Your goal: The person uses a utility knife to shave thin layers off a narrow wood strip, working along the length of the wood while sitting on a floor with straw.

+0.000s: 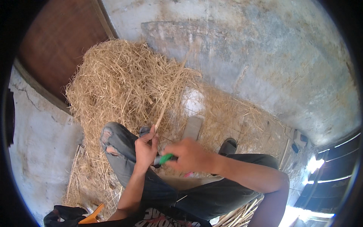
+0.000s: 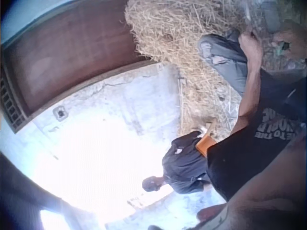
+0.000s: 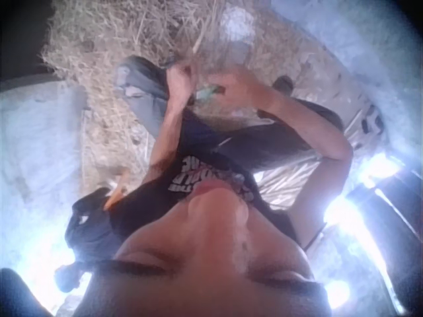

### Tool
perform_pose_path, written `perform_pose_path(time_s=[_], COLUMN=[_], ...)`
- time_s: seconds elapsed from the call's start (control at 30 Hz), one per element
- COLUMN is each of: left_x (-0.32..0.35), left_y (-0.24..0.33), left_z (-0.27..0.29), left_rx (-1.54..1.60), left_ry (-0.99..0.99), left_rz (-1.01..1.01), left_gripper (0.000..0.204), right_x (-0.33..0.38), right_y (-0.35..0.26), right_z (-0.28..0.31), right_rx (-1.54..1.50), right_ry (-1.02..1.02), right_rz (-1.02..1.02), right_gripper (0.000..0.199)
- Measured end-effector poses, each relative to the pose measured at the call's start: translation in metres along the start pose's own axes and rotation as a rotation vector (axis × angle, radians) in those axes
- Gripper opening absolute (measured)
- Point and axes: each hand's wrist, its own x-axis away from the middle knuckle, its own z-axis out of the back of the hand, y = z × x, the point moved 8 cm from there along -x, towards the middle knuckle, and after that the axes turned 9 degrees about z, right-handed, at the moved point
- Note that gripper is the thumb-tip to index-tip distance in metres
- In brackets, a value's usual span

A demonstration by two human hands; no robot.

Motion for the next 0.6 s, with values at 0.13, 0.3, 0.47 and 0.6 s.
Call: perform_pose_path(time_s=[0.13, 0.3, 0.47, 0.6], left_x=[0.009, 0.034, 0.050, 0.040], left_y=[-0.006, 0.017, 0.070, 0.081], left_z=[-0.007, -0.044, -0.054, -0.002], left_rx=[0.394, 0.648, 0.298, 0.142], left_ry=[-0.105, -0.097, -0.285, -0.008], left_rz=[0.143, 0.140, -0.111, -0.357], left_gripper=[0.041, 0.053, 0.074, 0.064], right_x=[0.003, 0.002, 0.015, 0.022], right_y=[0.050, 0.054, 0.073, 0.091], right_z=[0.038, 0.027, 0.029, 0.054], right_rx=[0.023, 0.014, 0.048, 0.261], right_ry=[0.158, 0.197, 0.167, -0.061], right_rz=[-0.440, -0.375, -0.547, -0.614], right_gripper=[0.022, 0.028, 0.022, 0.016])
